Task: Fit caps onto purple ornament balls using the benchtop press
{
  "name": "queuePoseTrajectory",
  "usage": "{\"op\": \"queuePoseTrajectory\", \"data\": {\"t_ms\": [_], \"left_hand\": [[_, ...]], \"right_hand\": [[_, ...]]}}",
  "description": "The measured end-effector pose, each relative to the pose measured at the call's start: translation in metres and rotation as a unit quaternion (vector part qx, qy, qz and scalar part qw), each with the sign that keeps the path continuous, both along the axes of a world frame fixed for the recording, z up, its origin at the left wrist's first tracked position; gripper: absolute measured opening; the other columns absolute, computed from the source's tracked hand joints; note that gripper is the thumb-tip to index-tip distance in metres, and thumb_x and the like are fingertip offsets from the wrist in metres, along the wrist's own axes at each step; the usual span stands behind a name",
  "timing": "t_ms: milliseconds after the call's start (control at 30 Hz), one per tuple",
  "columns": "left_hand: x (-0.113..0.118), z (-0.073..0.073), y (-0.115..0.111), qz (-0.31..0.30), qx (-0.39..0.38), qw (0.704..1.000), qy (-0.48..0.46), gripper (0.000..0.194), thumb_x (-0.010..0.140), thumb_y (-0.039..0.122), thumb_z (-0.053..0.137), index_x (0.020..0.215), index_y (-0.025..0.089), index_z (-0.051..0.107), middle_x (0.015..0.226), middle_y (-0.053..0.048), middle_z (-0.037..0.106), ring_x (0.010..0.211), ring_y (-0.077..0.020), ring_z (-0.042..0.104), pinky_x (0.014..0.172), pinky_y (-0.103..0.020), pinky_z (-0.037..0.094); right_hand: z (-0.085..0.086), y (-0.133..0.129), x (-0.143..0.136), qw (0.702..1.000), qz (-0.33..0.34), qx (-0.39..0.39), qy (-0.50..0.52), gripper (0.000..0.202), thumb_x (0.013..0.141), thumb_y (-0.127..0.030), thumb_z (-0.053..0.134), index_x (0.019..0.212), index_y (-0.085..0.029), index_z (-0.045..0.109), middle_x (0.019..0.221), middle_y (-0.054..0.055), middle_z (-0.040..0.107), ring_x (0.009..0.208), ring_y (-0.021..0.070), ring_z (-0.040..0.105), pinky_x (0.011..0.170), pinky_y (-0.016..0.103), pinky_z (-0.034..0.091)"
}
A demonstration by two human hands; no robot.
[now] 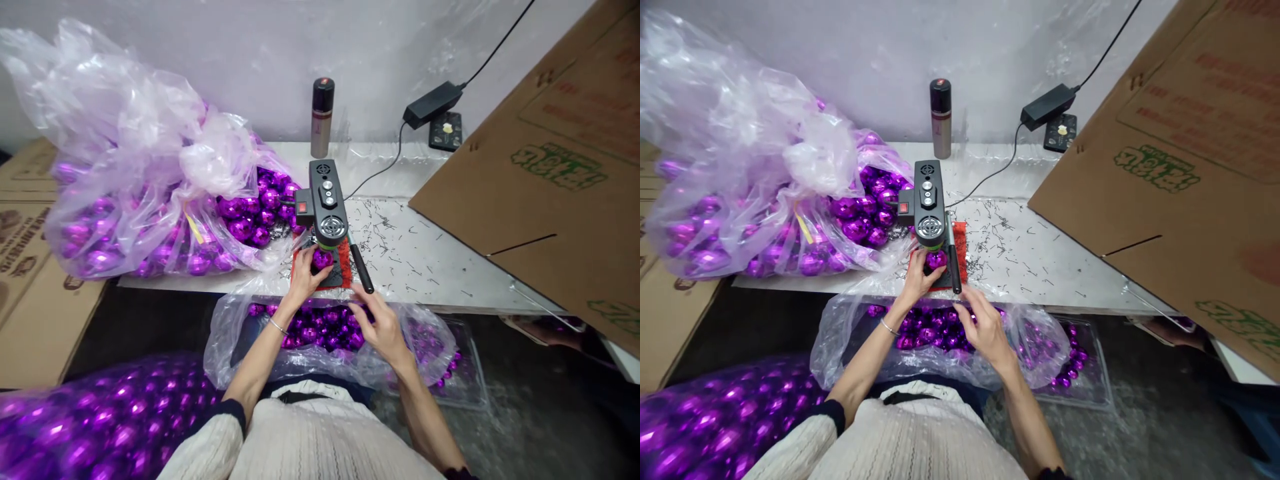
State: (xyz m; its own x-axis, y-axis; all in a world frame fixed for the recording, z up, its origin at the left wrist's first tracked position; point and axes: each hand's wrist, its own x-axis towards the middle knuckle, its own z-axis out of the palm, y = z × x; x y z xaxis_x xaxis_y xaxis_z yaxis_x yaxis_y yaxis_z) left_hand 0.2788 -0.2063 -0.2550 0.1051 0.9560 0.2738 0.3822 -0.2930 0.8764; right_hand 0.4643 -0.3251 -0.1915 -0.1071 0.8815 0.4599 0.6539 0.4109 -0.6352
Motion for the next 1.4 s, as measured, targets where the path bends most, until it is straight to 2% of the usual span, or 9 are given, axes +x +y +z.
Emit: {"op": "queuePoseTrajectory", "data": {"t_ms": [133, 233, 333, 467, 700, 1067, 1200, 1300, 1400], "left_hand": [[0.004, -0.005, -0.001, -0.008, -0.001, 1.0, -0.025, 0.059, 0.086, 0.054, 0.074, 0.132, 0.02, 0.06, 0.129, -0.015, 0.065, 0.123, -0.0314, 0.059, 0.112, -0.049, 0.041], [0.003, -0.004, -0.002, -0.009, -0.019, 0.999, -0.033, 0.058, 0.085, 0.053, 0.074, 0.132, 0.021, 0.06, 0.13, -0.014, 0.065, 0.124, -0.0314, 0.058, 0.113, -0.049, 0.041], [0.003, -0.003, -0.002, -0.01, -0.03, 0.999, -0.044, 0.056, 0.085, 0.052, 0.075, 0.129, 0.022, 0.061, 0.13, -0.014, 0.065, 0.124, -0.0315, 0.059, 0.112, -0.048, 0.041], [0.004, -0.004, -0.003, -0.006, -0.024, 0.998, -0.055, 0.054, 0.083, 0.051, 0.077, 0.127, 0.022, 0.062, 0.127, -0.014, 0.066, 0.123, -0.0323, 0.06, 0.11, -0.048, 0.042], [0.005, -0.004, -0.003, -0.003, -0.026, 0.998, -0.053, 0.053, 0.084, 0.055, 0.075, 0.124, 0.022, 0.064, 0.126, -0.013, 0.067, 0.123, -0.0322, 0.06, 0.11, -0.048, 0.043], [0.004, -0.005, -0.003, -0.003, -0.031, 0.998, -0.047, 0.053, 0.083, 0.049, 0.078, 0.125, 0.021, 0.063, 0.126, -0.014, 0.067, 0.122, -0.0326, 0.061, 0.11, -0.049, 0.044], [0.005, -0.006, 0.001, -0.004, -0.029, 0.998, -0.061, 0.055, 0.082, 0.05, 0.079, 0.125, 0.021, 0.063, 0.127, -0.014, 0.066, 0.122, -0.033, 0.061, 0.11, -0.05, 0.044], [0.003, -0.004, 0.001, -0.007, -0.024, 0.997, -0.069, 0.056, 0.082, 0.05, 0.079, 0.127, 0.021, 0.063, 0.128, -0.015, 0.066, 0.124, -0.0332, 0.061, 0.112, -0.05, 0.043], [-0.002, -0.004, -0.02, -0.008, -0.006, 0.999, -0.051, 0.054, 0.086, 0.047, 0.075, 0.131, 0.021, 0.06, 0.132, -0.016, 0.065, 0.127, -0.033, 0.06, 0.115, -0.052, 0.041]], "right_hand": [[0.029, 0.034, -0.007, 0.976, -0.062, 0.209, 0.002, 0.063, 0.092, -0.033, 0.07, 0.148, -0.021, 0.044, 0.135, 0.017, 0.064, 0.108, 0.0225, 0.071, 0.081, 0.038, 0.067], [0.047, 0.056, -0.02, 0.965, -0.032, 0.262, -0.002, 0.049, 0.092, -0.041, 0.068, 0.136, -0.023, 0.053, 0.124, 0.014, 0.069, 0.099, 0.0224, 0.073, 0.076, 0.037, 0.066], [0.054, 0.069, -0.033, 0.965, -0.002, 0.258, 0.044, 0.01, 0.099, -0.03, 0.056, 0.104, -0.024, 0.062, 0.094, 0.005, 0.074, 0.078, 0.0162, 0.07, 0.068, 0.031, 0.059], [0.036, 0.074, -0.041, 0.962, -0.02, 0.26, 0.08, 0.024, 0.101, -0.021, 0.045, 0.079, -0.024, 0.054, 0.073, 0.001, 0.064, 0.064, 0.0133, 0.06, 0.061, 0.029, 0.048], [-0.006, 0.08, -0.042, 0.947, -0.026, 0.305, 0.093, 0.028, 0.104, -0.03, 0.038, 0.077, -0.025, 0.048, 0.07, 0.0, 0.06, 0.059, 0.0139, 0.052, 0.058, 0.032, 0.043], [-0.014, 0.084, -0.045, 0.941, -0.019, 0.327, 0.088, 0.028, 0.105, -0.029, 0.035, 0.08, -0.025, 0.048, 0.072, -0.001, 0.059, 0.061, 0.0142, 0.054, 0.064, 0.033, 0.045], [-0.009, 0.084, -0.044, 0.94, -0.01, 0.335, 0.068, 0.029, 0.104, -0.027, 0.035, 0.077, -0.025, 0.046, 0.07, -0.001, 0.058, 0.06, 0.0134, 0.054, 0.061, 0.031, 0.046], [0.01, 0.079, -0.044, 0.953, -0.038, 0.284, 0.095, 0.03, 0.102, -0.024, 0.039, 0.073, -0.024, 0.048, 0.07, 0.0, 0.059, 0.062, 0.0135, 0.056, 0.059, 0.031, 0.044], [0.033, 0.075, -0.045, 0.963, -0.053, 0.229, 0.13, 0.029, 0.1, -0.021, 0.044, 0.072, -0.022, 0.052, 0.07, 0.001, 0.059, 0.068, 0.0149, 0.059, 0.063, 0.031, 0.045]]}}
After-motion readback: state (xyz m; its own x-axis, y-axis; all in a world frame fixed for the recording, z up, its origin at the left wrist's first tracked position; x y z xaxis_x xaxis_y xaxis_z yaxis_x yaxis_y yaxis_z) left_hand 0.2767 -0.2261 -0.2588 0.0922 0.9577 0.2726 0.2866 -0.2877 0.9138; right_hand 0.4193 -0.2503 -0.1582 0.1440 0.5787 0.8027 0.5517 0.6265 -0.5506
